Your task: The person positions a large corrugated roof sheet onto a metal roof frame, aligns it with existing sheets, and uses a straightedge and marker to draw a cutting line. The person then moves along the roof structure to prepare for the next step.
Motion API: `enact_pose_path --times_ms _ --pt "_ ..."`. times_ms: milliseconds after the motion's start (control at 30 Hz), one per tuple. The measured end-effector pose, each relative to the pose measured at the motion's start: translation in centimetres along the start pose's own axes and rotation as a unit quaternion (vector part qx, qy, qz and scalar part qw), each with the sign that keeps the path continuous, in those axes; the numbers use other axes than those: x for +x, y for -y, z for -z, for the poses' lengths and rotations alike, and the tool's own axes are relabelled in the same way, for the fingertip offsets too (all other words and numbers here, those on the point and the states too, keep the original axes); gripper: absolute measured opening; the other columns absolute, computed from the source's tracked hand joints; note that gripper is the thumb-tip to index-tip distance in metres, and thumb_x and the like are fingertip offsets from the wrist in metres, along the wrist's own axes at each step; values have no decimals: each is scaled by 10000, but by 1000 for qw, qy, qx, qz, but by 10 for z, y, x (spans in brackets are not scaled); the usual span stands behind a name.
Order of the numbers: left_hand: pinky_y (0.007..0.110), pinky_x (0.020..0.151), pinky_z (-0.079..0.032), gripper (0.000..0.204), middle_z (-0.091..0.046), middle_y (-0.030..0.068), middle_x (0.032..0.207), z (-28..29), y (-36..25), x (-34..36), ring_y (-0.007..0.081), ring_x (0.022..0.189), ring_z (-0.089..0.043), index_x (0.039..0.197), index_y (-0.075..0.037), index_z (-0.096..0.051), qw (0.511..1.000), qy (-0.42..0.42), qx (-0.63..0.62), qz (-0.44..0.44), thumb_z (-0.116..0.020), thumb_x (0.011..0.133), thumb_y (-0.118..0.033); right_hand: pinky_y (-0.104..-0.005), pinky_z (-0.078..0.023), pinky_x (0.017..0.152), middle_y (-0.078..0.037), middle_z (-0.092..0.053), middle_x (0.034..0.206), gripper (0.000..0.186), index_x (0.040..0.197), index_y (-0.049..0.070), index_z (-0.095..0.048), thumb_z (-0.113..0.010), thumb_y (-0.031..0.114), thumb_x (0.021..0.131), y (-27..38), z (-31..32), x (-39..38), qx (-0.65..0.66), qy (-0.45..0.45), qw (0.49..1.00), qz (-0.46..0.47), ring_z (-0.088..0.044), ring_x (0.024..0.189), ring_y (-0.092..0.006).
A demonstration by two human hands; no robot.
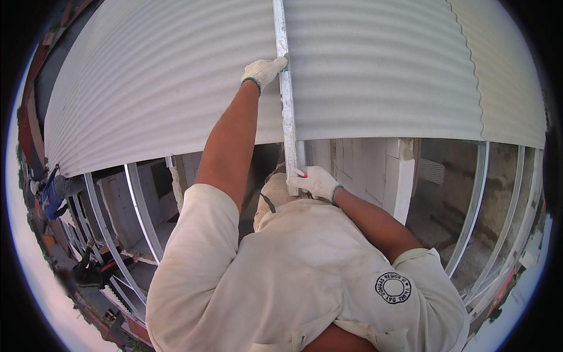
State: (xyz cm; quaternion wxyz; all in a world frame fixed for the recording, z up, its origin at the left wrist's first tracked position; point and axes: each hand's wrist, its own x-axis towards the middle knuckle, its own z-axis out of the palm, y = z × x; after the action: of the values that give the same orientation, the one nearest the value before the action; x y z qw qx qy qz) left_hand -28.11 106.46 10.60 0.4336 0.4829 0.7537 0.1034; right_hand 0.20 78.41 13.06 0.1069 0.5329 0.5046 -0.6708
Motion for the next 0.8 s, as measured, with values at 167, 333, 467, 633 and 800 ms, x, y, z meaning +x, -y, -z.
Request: enact_pose_path --times_ms 167,333,467,633,800 --pt "509 1296 -522 889 -764 263 1647 -8 19 21 420 1573 -684 1392 -55 -928 999 10 -18 -34 -715 985 -815 -410 -518 575 -79 -745 795 669 1113 12 -882 -890 672 1011 2 0 12 15 34 999 -13 -665 588 -195" --pt "482 1308 -514 858 -798 237 1609 -1 23 12 397 1564 -695 1381 -53 -932 997 4 -56 -53 -753 1005 -804 -395 -474 550 -33 -688 775 621 1085 17 -869 -901 634 1018 4 -1 11 4 20 1000 22 -588 570 -163" --pt "474 1312 -513 817 -813 218 1594 7 23 5 383 1558 -706 1360 -61 -939 995 35 -72 -66 -794 1003 -781 -379 -457 544 -19 -682 780 585 1106 24 -868 -928 598 1008 3 3 1 62 30 997 -41 -548 581 -140" --pt "497 1311 -517 862 -828 213 1567 5 25 1 390 1547 -710 1371 -68 -938 997 8 -59 -53 -779 981 -820 -367 -451 543 -24 -713 805 555 1147 55 -889 -940 589 1003 2 5 -4 82 24 996 -21 -561 595 -123" --pt "512 1313 -513 897 -819 222 1586 16 18 16 398 1545 -706 1391 -63 -935 997 48 -9 -58 -768 964 -834 -396 -524 646 -35 -735 829 550 1204 66 -908 -938 580 1011 1 5 -2 86 25 996 -17 -628 671 -162"
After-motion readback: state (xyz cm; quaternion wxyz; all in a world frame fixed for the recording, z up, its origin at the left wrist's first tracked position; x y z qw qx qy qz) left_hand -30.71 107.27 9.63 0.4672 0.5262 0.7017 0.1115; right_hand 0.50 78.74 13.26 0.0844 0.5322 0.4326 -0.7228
